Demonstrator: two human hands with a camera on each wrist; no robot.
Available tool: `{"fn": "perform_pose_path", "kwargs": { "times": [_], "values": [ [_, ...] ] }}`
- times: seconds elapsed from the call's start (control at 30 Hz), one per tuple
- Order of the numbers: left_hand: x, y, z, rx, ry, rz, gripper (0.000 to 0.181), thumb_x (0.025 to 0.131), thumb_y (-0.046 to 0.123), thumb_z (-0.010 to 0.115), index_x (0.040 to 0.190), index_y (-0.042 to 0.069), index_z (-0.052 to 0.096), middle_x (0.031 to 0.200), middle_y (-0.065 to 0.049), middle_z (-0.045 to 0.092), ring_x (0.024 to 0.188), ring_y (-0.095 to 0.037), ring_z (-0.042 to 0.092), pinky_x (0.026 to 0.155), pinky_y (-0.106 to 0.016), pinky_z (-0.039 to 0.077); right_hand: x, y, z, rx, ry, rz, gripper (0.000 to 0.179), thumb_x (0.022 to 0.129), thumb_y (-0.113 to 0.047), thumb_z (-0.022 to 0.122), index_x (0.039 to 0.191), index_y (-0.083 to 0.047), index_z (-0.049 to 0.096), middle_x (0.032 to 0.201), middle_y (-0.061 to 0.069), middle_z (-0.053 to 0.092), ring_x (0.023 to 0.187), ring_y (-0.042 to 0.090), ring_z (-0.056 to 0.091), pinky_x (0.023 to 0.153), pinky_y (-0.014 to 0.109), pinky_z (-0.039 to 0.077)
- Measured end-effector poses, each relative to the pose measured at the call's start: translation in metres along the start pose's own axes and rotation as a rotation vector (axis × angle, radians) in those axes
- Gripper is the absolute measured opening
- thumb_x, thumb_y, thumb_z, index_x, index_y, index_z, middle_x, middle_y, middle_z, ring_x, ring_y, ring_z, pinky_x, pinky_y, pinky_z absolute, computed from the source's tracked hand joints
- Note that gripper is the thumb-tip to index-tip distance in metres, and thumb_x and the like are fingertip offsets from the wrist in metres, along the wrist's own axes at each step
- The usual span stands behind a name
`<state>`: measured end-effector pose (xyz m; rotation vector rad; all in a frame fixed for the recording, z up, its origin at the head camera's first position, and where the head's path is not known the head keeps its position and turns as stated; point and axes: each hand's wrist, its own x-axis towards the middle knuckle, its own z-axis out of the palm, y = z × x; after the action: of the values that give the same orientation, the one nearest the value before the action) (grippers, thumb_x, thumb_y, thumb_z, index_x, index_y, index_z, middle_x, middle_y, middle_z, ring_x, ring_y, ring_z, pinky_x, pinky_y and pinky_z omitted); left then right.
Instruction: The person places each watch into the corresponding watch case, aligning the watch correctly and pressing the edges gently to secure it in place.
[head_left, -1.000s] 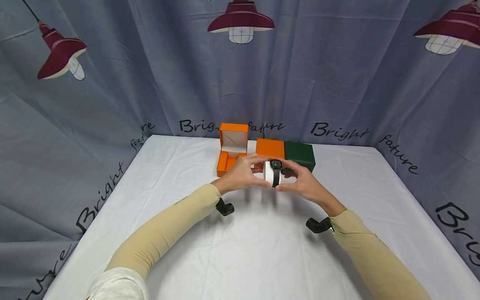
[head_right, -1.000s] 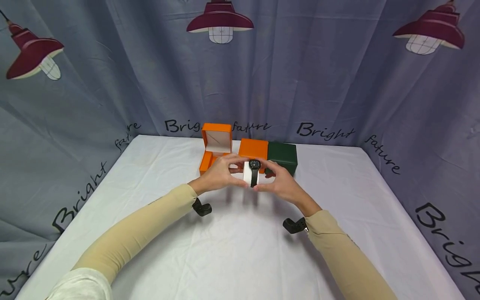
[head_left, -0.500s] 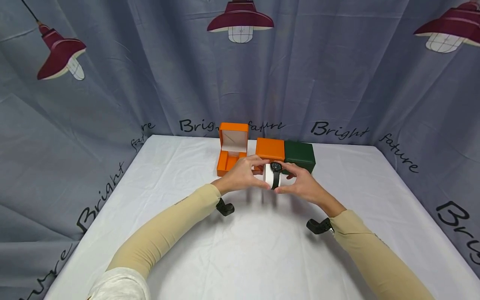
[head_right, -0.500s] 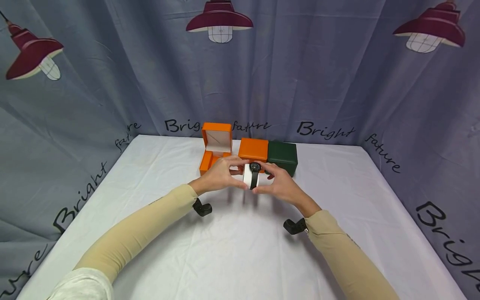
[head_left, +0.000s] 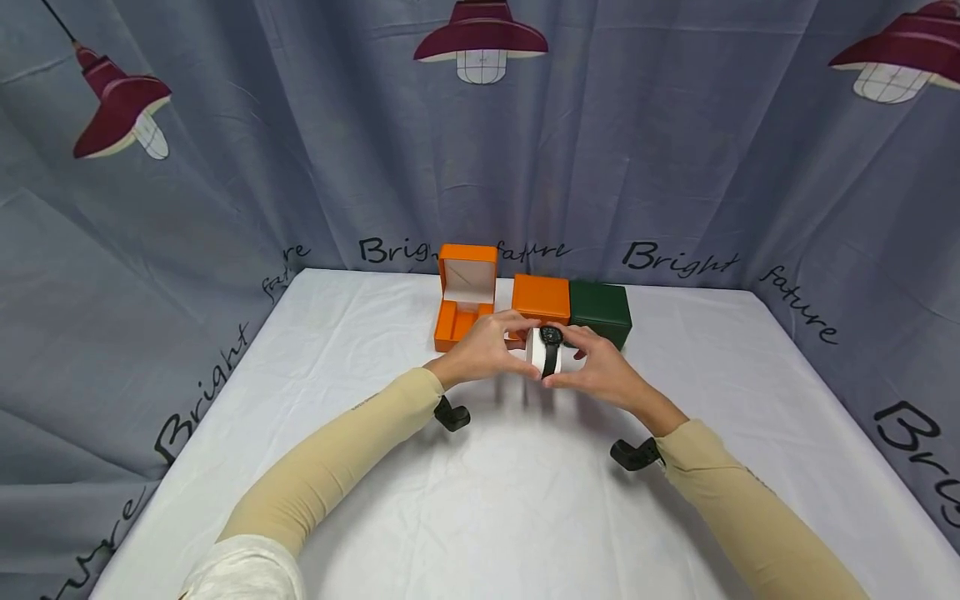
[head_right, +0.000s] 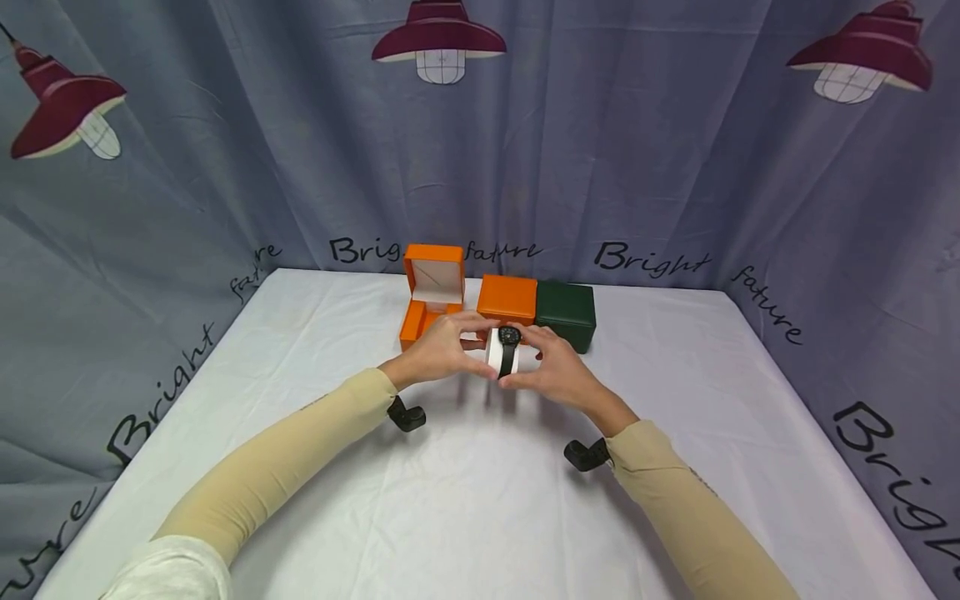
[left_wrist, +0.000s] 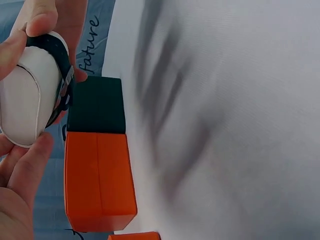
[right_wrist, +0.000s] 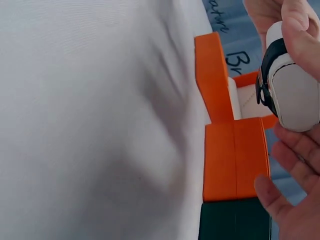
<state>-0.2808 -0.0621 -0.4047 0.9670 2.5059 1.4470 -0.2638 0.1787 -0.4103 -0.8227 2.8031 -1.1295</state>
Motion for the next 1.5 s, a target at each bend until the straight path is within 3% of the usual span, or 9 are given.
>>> {"fn": "perform_pose_path", "kwargs": {
  "times": [0.17,0.33,0.57,0.8,0.97,1.1,1.33,1.5],
  "values": [
    [-0.003,-0.005,0.002,-0.08,0.011,-0.028,0.083,0.071,0.031,0.093,0.141,0.004,0.057,0.125,-0.004,0.061,0.111,-0.015,0.061,0.093,-0.029,0.056,-0.002,-0.003,-0.006,0.039,-0.082,0.04,0.098,0.078,-0.034,0.088,0.158,-0.016,0.035,0.153,0.011,0.043,0.119,0.035,0.054,0.098,0.052,0.049],
    [-0.003,-0.004,0.003,-0.157,0.025,-0.023,0.081,0.072,0.028,0.093,0.141,0.005,0.057,0.132,-0.005,0.06,0.113,-0.017,0.059,0.097,-0.039,0.055,-0.003,-0.004,-0.012,0.111,-0.129,0.009,0.094,0.083,-0.029,0.084,0.159,-0.016,0.03,0.153,0.007,0.038,0.123,0.028,0.052,0.102,0.05,0.048],
    [-0.004,-0.001,0.006,-0.147,0.032,-0.023,0.082,0.071,0.027,0.093,0.141,0.004,0.056,0.134,-0.005,0.058,0.112,-0.017,0.06,0.097,-0.04,0.055,-0.003,-0.005,-0.009,0.116,-0.09,-0.013,0.095,0.082,-0.033,0.085,0.159,-0.013,0.032,0.153,0.008,0.041,0.124,0.027,0.049,0.102,0.049,0.048],
    [0.0,0.0,0.007,-0.091,0.049,-0.006,0.086,0.071,0.033,0.093,0.143,0.007,0.055,0.139,-0.003,0.056,0.112,-0.019,0.061,0.095,-0.024,0.054,-0.001,-0.004,-0.002,0.081,0.015,-0.021,0.094,0.077,-0.03,0.089,0.156,-0.013,0.039,0.142,0.006,0.05,0.118,0.024,0.05,0.097,0.047,0.048],
    [0.002,-0.002,0.007,-0.054,0.067,-0.014,0.089,0.067,0.038,0.094,0.143,0.01,0.056,0.136,-0.001,0.058,0.11,-0.016,0.062,0.093,-0.021,0.054,0.002,-0.003,0.004,0.039,0.069,-0.049,0.093,0.076,-0.034,0.089,0.154,-0.015,0.042,0.142,0.003,0.053,0.113,0.023,0.05,0.091,0.043,0.048],
    [0.002,-0.003,0.006,-0.109,0.051,-0.006,0.086,0.068,0.032,0.095,0.141,0.008,0.057,0.13,-0.001,0.06,0.109,-0.015,0.061,0.094,-0.023,0.054,0.0,-0.004,0.001,0.067,0.027,-0.03,0.093,0.08,-0.033,0.086,0.157,-0.016,0.038,0.147,0.005,0.049,0.118,0.024,0.05,0.095,0.045,0.048],
    [0.0,-0.001,0.007,-0.094,0.005,-0.007,0.083,0.072,0.032,0.093,0.142,0.009,0.056,0.128,0.0,0.06,0.116,-0.018,0.059,0.097,-0.03,0.055,0.002,-0.007,-0.018,0.185,-0.093,-0.018,0.09,0.085,-0.033,0.081,0.159,-0.018,0.032,0.156,0.007,0.04,0.134,0.026,0.042,0.102,0.054,0.047],
    [0.0,-0.001,0.009,-0.108,0.012,-0.004,0.08,0.072,0.03,0.092,0.14,0.005,0.057,0.129,-0.002,0.058,0.116,-0.021,0.059,0.097,-0.036,0.055,0.007,-0.012,-0.025,0.119,-0.181,-0.018,0.086,0.082,-0.038,0.084,0.154,-0.019,0.042,0.16,0.005,0.035,0.137,0.026,0.042,0.103,0.051,0.048]
  ]
}}
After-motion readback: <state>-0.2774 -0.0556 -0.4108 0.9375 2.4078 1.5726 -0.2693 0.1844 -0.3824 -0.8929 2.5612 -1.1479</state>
